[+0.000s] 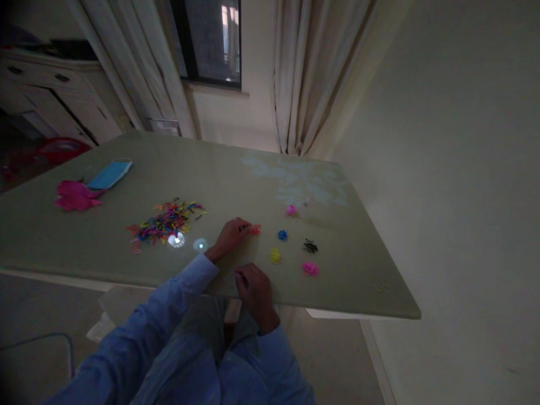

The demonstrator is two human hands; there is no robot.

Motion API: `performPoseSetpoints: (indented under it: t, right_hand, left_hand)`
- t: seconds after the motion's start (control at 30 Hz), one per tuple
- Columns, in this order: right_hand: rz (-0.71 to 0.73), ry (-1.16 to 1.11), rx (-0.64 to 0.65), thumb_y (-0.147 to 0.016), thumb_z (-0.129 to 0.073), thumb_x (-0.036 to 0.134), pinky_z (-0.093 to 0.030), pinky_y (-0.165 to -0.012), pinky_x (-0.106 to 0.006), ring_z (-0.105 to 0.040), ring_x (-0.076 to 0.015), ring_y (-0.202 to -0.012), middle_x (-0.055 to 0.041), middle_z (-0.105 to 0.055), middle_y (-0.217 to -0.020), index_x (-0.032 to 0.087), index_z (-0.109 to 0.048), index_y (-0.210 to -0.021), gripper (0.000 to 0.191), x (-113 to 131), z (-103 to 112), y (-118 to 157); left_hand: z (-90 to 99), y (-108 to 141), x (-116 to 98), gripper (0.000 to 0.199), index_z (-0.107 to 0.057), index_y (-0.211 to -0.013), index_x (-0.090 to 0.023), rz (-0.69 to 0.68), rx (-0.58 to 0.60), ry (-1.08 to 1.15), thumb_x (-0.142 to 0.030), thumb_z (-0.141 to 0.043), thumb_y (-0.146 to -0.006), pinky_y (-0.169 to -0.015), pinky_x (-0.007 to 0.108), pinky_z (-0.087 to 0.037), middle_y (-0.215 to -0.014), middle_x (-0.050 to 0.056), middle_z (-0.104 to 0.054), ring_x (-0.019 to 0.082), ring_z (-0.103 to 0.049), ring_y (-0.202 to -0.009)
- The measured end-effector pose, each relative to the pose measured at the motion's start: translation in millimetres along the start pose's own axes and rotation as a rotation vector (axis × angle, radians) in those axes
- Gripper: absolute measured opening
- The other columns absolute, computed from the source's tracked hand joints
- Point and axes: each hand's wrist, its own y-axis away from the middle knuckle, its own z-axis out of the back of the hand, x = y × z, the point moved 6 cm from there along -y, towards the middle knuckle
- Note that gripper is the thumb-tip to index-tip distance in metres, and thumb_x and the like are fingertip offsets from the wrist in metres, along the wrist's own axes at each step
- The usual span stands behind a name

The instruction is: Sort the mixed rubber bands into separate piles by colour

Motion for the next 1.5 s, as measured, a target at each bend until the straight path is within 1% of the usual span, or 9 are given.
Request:
performPoseSetpoints:
  t: [0.17,0.43,0.57,0.67,0.83,1.03,1.2,1.33,1.5]
  right_hand:
    - [-0.014,-0.005,-0.01,-0.091,-0.051,0.021,-0.05,-0.073,-0.029,-0.064,-0.0186,-0.081,-0.0063,-0.068,-0.087,0.021,-0.065,-0.092,0.015,-2.0,-0.1,-0.4]
    - [-0.066,-0.014,0.018,-0.091,-0.054,0.026,-0.051,-0.069,-0.027,-0.065,-0.0176,-0.077,-0.0053,-0.07,-0.084,0.021,-0.067,-0.09,0.014,-4.8,3.8,-6.3]
    - [-0.089,0.021,0.049,-0.089,-0.056,0.03,-0.052,-0.067,-0.027,-0.064,-0.0168,-0.071,-0.0059,-0.071,-0.086,0.02,-0.068,-0.092,0.016,-6.2,2.7,-19.3]
    - [-0.07,0.022,0.065,-0.088,-0.056,0.029,-0.052,-0.066,-0.028,-0.064,-0.0157,-0.068,-0.0063,-0.072,-0.088,0.019,-0.069,-0.094,0.017,3.3,-3.8,-33.8]
    - [-0.028,-0.029,0.145,-0.089,-0.056,0.026,-0.052,-0.068,-0.027,-0.064,-0.015,-0.072,-0.0054,-0.071,-0.09,0.02,-0.069,-0.097,0.016,25.4,-29.2,-68.9]
    - [-0.024,0.045,0.256,-0.084,-0.059,0.018,-0.051,-0.075,-0.028,-0.065,-0.0145,-0.074,-0.0079,-0.071,-0.102,0.016,-0.068,-0.105,0.022,26.4,-71.1,-146.0]
    - [-0.053,0.274,0.35,-0.084,-0.055,0.01,-0.044,-0.09,-0.031,-0.061,-0.0189,-0.096,-0.0091,-0.069,-0.105,0.015,-0.068,-0.105,0.025,15.1,-105.4,-204.5]
    - [-0.103,0.311,0.385,-0.085,-0.054,0.01,-0.043,-0.088,-0.031,-0.059,-0.0206,-0.096,-0.0125,-0.067,-0.104,0.014,-0.069,-0.097,0.019,6.6,-122.4,-222.1]
    - [-0.145,0.265,0.378,-0.088,-0.052,0.014,-0.042,-0.084,-0.03,-0.059,-0.0201,-0.094,-0.0116,-0.066,-0.102,0.016,-0.068,-0.086,0.016,2.3,-127.7,-222.7]
  left_hand:
    - [26.8,19.0,9.0,0.023,-0.074,-0.091,-0.017,0.063,-0.082,0.153,-0.028,-0.055,-0.085,-0.073,0.029,-0.049,-0.089,0.008,-0.074,0.017,-0.063,-0.075]
    - [75.1,96.4,53.6,0.023,-0.071,-0.09,-0.017,0.12,-0.176,0.161,-0.031,-0.054,-0.086,-0.069,0.028,-0.047,-0.083,0.006,-0.07,0.016,-0.061,-0.072]
    - [85.1,119.1,65.0,0.022,-0.07,-0.089,-0.018,0.087,-0.181,0.176,-0.031,-0.053,-0.088,-0.073,0.029,-0.048,-0.084,0.006,-0.07,0.017,-0.063,-0.078]
    - [85.4,119.8,64.7,0.021,-0.071,-0.09,-0.019,0.083,-0.176,0.218,-0.031,-0.054,-0.087,-0.075,0.03,-0.048,-0.085,0.006,-0.071,0.017,-0.064,-0.079]
    - [88.5,117.2,65.4,0.019,-0.072,-0.088,-0.02,0.143,-0.223,0.301,-0.031,-0.055,-0.086,-0.077,0.03,-0.049,-0.087,0.006,-0.072,0.018,-0.065,-0.083]
    - [90.9,122.1,67.5,0.02,-0.072,-0.089,-0.02,0.158,-0.233,0.353,-0.031,-0.056,-0.086,-0.074,0.029,-0.048,-0.085,0.005,-0.072,0.017,-0.064,-0.08]
    - [90.6,122.3,68.7,0.018,-0.072,-0.087,-0.02,0.157,-0.237,0.361,-0.029,-0.057,-0.085,-0.074,0.028,-0.048,-0.083,0.004,-0.071,0.017,-0.064,-0.079]
    - [90.8,122.6,69.7,0.019,-0.073,-0.089,-0.02,0.165,-0.243,0.374,-0.029,-0.056,-0.086,-0.072,0.028,-0.048,-0.083,0.005,-0.071,0.017,-0.064,-0.079]
    - [89.1,122.4,71.1,0.019,-0.073,-0.088,-0.019,0.155,-0.249,0.406,-0.029,-0.057,-0.085,-0.071,0.027,-0.048,-0.083,0.005,-0.07,0.017,-0.063,-0.078]
